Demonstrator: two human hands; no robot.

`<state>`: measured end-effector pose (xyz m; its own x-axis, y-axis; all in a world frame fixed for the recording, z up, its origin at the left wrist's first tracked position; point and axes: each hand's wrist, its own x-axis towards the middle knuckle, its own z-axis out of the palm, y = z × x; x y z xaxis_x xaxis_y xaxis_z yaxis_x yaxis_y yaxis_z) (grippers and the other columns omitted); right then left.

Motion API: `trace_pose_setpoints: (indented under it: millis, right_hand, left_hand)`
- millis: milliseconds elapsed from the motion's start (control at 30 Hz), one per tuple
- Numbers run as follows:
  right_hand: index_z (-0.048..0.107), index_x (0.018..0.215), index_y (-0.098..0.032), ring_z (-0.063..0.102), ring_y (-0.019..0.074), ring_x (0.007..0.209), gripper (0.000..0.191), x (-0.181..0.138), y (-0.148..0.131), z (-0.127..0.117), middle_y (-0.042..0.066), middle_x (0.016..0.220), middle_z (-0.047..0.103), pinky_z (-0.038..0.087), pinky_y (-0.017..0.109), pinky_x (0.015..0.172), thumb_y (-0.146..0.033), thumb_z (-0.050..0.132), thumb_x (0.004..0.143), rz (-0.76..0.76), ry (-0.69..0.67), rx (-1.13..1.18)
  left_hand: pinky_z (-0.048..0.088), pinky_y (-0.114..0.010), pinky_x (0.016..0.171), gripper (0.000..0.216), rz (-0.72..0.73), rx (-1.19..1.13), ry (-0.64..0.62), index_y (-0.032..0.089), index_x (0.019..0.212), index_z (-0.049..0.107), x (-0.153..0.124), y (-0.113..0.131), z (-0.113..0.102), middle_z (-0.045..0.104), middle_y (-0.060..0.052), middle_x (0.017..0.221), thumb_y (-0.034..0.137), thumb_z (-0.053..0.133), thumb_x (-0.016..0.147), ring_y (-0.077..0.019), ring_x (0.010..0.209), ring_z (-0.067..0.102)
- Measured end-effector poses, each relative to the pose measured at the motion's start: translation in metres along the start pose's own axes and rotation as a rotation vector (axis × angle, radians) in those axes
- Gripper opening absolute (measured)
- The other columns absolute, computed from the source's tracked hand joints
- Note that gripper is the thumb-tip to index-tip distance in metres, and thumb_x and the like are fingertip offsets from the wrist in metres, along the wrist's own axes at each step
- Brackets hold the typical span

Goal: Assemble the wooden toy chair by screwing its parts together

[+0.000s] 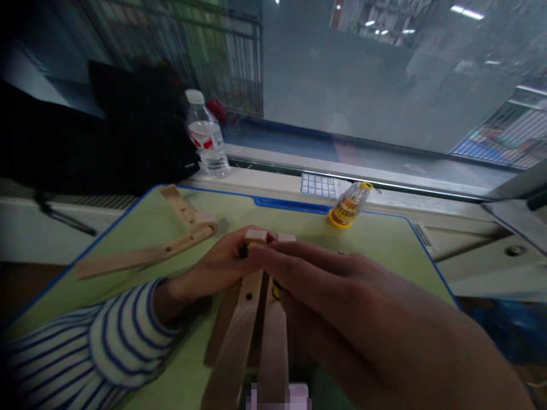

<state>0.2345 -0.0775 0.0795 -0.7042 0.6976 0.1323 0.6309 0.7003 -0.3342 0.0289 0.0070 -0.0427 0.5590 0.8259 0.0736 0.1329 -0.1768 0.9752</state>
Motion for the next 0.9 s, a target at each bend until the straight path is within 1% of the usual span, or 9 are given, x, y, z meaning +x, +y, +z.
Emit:
trace_pose_setpoints:
  millis: [100, 233, 367, 500, 667, 733, 833, 900]
  right_hand:
    - [0.032, 0.143, -0.028, 0.05, 0.0076, 0.123, 0.052, 0.003, -0.002, -0.001, -0.001, 0.14, 0.05, 0.034, 0.013, 0.102, -0.021, 0.043, 0.093, -0.031, 0.013, 0.031]
    - [0.046, 0.133, -0.029, 0.059, 0.005, 0.11, 0.04, 0.009, -0.003, 0.0, -0.002, 0.127, 0.062, 0.038, 0.007, 0.096, -0.023, 0.045, 0.094, -0.038, 0.079, 0.058]
    - [0.055, 0.124, -0.029, 0.064, 0.0029, 0.099, 0.033, 0.01, -0.004, 0.003, -0.007, 0.114, 0.068, 0.04, 0.002, 0.089, -0.029, 0.055, 0.09, -0.007, 0.102, 0.126]
    - [0.058, 0.115, -0.028, 0.064, 0.0038, 0.095, 0.029, 0.013, -0.004, 0.005, -0.008, 0.108, 0.069, 0.044, 0.006, 0.081, -0.035, 0.061, 0.087, 0.029, 0.1, 0.143]
    - [0.057, 0.112, -0.028, 0.063, 0.0033, 0.092, 0.026, 0.016, -0.004, 0.006, -0.008, 0.104, 0.069, 0.043, 0.007, 0.078, -0.035, 0.061, 0.087, 0.04, 0.124, 0.13]
    - [0.056, 0.112, -0.027, 0.063, 0.0042, 0.092, 0.025, 0.016, -0.003, 0.006, -0.006, 0.104, 0.068, 0.044, 0.009, 0.078, -0.034, 0.059, 0.089, 0.017, 0.122, 0.127]
    - [0.059, 0.112, -0.025, 0.063, 0.0083, 0.095, 0.022, 0.016, 0.0, 0.007, -0.001, 0.104, 0.068, 0.047, 0.015, 0.079, -0.032, 0.053, 0.092, -0.038, 0.123, 0.118]
    - [0.058, 0.116, -0.024, 0.063, 0.0104, 0.1, 0.025, 0.016, 0.001, 0.007, 0.002, 0.108, 0.068, 0.049, 0.017, 0.082, -0.03, 0.052, 0.093, -0.057, 0.118, 0.131]
  left_hand:
    - [0.048, -0.032, 0.077, 0.026, -0.016, -0.042, -0.006, 0.015, 0.098, 0.056, 0.0, 0.002, 0.0, 0.063, -0.004, 0.093, 0.034, 0.061, 0.081, -0.0197, 0.087, 0.06]
    - [0.049, -0.031, 0.074, 0.031, -0.024, -0.07, -0.003, 0.015, 0.099, 0.056, 0.0, 0.0, 0.001, 0.063, -0.004, 0.093, 0.038, 0.063, 0.08, -0.0195, 0.084, 0.06]
    - [0.048, -0.029, 0.07, 0.033, -0.037, -0.036, 0.016, 0.015, 0.099, 0.056, 0.0, -0.001, 0.001, 0.062, -0.003, 0.09, 0.04, 0.063, 0.08, -0.0173, 0.079, 0.058]
    - [0.048, -0.029, 0.069, 0.032, -0.025, -0.048, 0.008, 0.014, 0.098, 0.056, 0.0, 0.002, 0.001, 0.062, -0.004, 0.089, 0.04, 0.062, 0.08, -0.0172, 0.079, 0.057]
    - [0.048, -0.031, 0.072, 0.031, -0.039, -0.042, 0.004, 0.012, 0.097, 0.057, 0.0, 0.006, 0.001, 0.062, -0.005, 0.091, 0.037, 0.063, 0.08, -0.02, 0.084, 0.059]
    - [0.048, -0.033, 0.073, 0.031, -0.049, -0.074, -0.003, 0.012, 0.1, 0.057, 0.0, 0.006, 0.001, 0.063, -0.007, 0.094, 0.035, 0.063, 0.079, -0.0212, 0.085, 0.06]
    - [0.049, -0.034, 0.075, 0.03, -0.037, -0.129, -0.017, 0.012, 0.101, 0.056, 0.0, 0.006, 0.001, 0.064, -0.007, 0.096, 0.031, 0.063, 0.079, -0.0219, 0.088, 0.06]
    - [0.049, -0.035, 0.078, 0.029, -0.029, -0.135, -0.031, 0.012, 0.102, 0.055, 0.001, 0.006, 0.001, 0.064, -0.008, 0.098, 0.03, 0.061, 0.081, -0.0221, 0.09, 0.06]
